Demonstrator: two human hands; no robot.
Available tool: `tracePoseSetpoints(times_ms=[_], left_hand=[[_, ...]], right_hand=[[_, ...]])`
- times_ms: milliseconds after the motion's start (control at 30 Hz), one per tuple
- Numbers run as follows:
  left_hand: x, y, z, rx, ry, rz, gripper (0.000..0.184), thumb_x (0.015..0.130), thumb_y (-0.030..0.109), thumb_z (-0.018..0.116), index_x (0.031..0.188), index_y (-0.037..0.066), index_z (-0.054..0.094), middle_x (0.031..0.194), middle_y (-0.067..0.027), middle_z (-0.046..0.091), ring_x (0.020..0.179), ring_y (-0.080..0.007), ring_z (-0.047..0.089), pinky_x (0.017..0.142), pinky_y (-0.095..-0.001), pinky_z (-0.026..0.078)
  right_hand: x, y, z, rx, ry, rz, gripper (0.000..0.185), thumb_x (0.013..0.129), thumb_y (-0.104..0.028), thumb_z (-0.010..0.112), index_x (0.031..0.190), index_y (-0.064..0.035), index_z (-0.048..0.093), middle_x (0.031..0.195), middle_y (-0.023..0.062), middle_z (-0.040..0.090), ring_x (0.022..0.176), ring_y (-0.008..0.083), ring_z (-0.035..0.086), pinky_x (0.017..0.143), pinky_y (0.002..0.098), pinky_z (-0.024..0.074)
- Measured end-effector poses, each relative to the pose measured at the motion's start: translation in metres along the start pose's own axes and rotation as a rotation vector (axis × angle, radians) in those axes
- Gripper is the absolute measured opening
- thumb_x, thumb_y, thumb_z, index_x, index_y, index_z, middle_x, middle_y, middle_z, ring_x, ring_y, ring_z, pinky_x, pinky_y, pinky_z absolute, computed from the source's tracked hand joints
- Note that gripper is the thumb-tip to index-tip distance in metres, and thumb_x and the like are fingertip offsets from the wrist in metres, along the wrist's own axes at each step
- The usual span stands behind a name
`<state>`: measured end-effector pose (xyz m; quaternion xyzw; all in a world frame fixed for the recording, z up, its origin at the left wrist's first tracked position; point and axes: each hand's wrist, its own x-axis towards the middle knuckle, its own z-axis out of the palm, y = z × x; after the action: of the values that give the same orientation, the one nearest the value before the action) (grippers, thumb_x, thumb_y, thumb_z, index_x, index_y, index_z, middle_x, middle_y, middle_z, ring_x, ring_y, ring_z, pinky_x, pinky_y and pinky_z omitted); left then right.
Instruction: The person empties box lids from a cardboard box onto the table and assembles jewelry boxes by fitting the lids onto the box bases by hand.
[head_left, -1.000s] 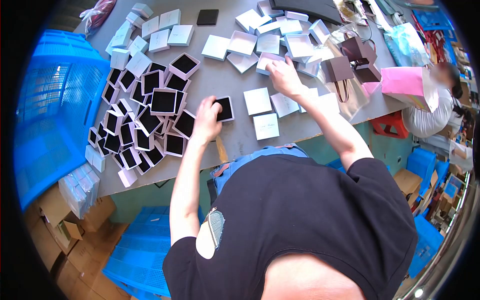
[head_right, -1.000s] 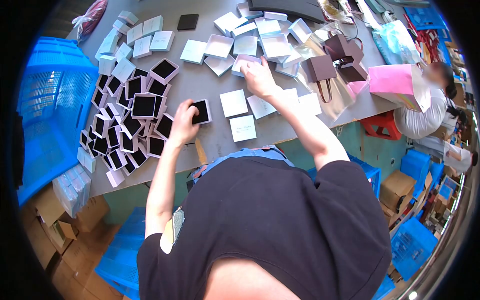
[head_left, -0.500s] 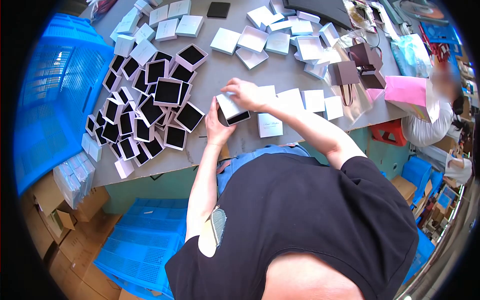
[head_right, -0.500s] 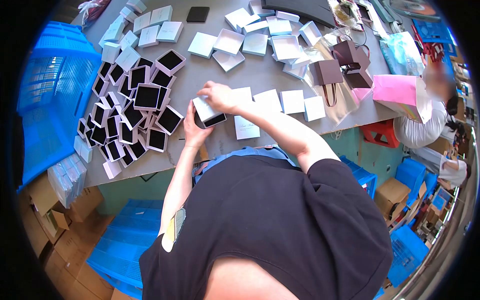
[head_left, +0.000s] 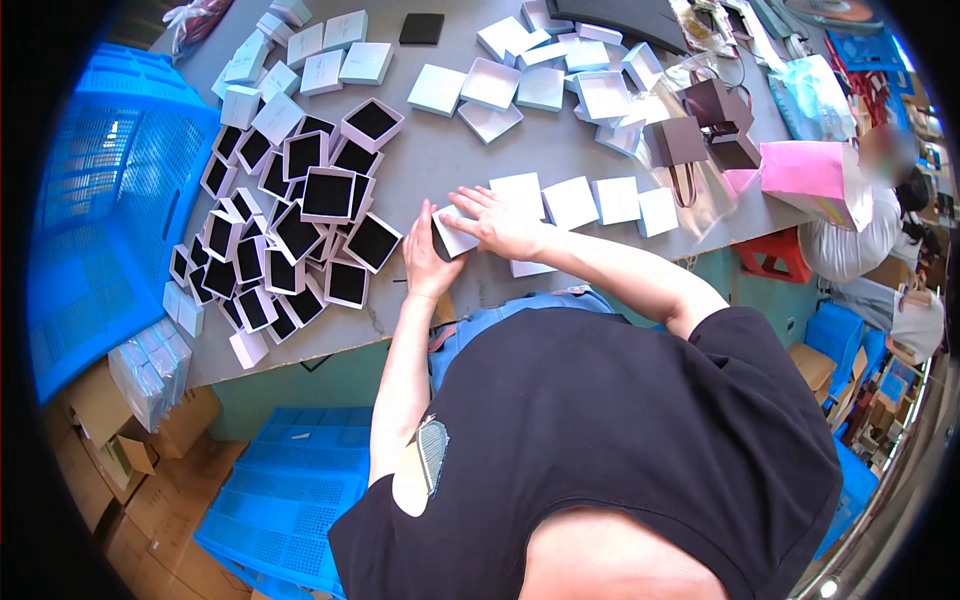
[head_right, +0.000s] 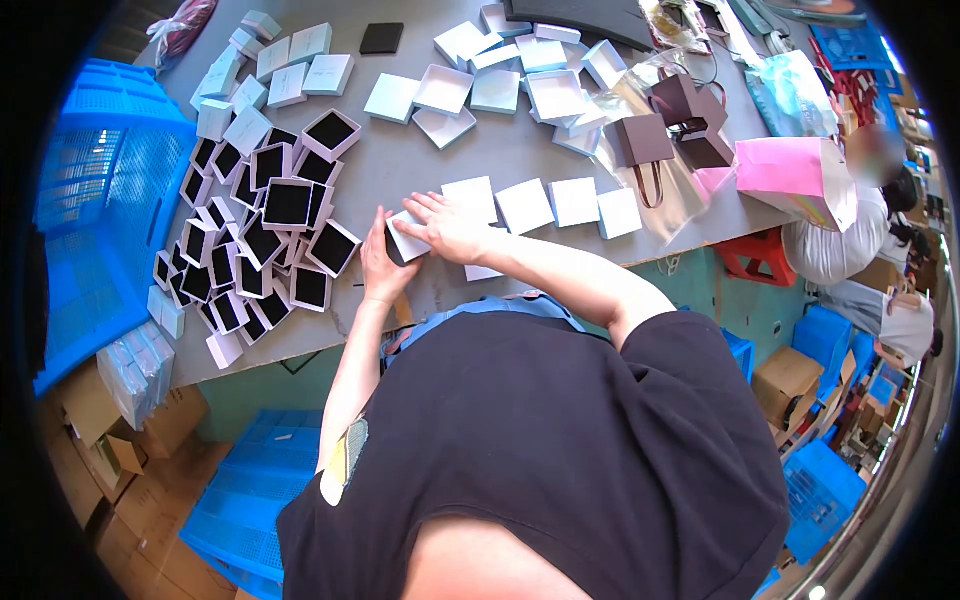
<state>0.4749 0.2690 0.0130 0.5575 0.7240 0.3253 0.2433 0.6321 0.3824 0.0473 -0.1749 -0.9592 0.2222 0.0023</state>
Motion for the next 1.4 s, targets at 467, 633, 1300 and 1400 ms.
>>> tracePoseSetpoints(times_ms=[467, 633, 1300, 1400], left_hand=[[-0.024, 0.0, -0.089, 0.604, 0.281, 0.055, 0.041, 0.068, 0.006, 0.072, 0.108, 0.007, 0.061, 0.115, -0.0089, 0.059, 0.109, -0.0287, 0.054, 0.095, -0.0427, 0.039], [-0.026, -0.02, -0.094, 0.653, 0.13, -0.048, 0.041, 0.066, 0.007, 0.073, 0.105, 0.004, 0.061, 0.127, -0.0156, 0.052, 0.12, -0.0338, 0.048, 0.1, -0.0464, 0.038], [-0.034, -0.024, -0.057, 0.151, 0.156, 0.02, 0.016, 0.063, 0.004, 0.078, 0.071, 0.007, 0.065, 0.148, -0.0181, 0.04, 0.136, -0.0416, 0.036, 0.11, -0.0467, 0.032], [-0.04, -0.028, -0.045, -0.031, 0.202, -0.066, 0.021, 0.062, 0.003, 0.079, 0.076, 0.007, 0.065, 0.145, -0.0188, 0.043, 0.132, -0.0396, 0.043, 0.106, -0.0445, 0.038]], right_hand=[[-0.049, 0.081, -0.105, -0.346, 0.479, 0.407, 0.049, 0.067, -0.009, 0.078, 0.113, -0.0127, 0.063, 0.122, 0.0103, 0.055, 0.122, 0.0302, 0.048, 0.104, 0.0434, 0.0384], [-0.078, 0.152, -0.109, -0.647, 0.312, 0.531, 0.036, 0.072, -0.014, 0.075, 0.106, -0.0145, 0.062, 0.116, 0.01, 0.058, 0.127, 0.0268, 0.047, 0.111, 0.0527, 0.0278], [0.136, 0.015, 0.006, 0.827, -0.216, 0.226, 0.039, 0.092, -0.026, 0.059, 0.128, -0.0088, 0.061, 0.117, 0.0105, 0.064, 0.106, 0.0226, 0.06, 0.092, 0.0373, 0.0469], [0.129, 0.0, 0.011, 0.549, -0.126, 0.204, 0.044, 0.087, -0.027, 0.062, 0.125, -0.0067, 0.06, 0.113, 0.0177, 0.061, 0.107, 0.0342, 0.059, 0.095, 0.0417, 0.0458]])
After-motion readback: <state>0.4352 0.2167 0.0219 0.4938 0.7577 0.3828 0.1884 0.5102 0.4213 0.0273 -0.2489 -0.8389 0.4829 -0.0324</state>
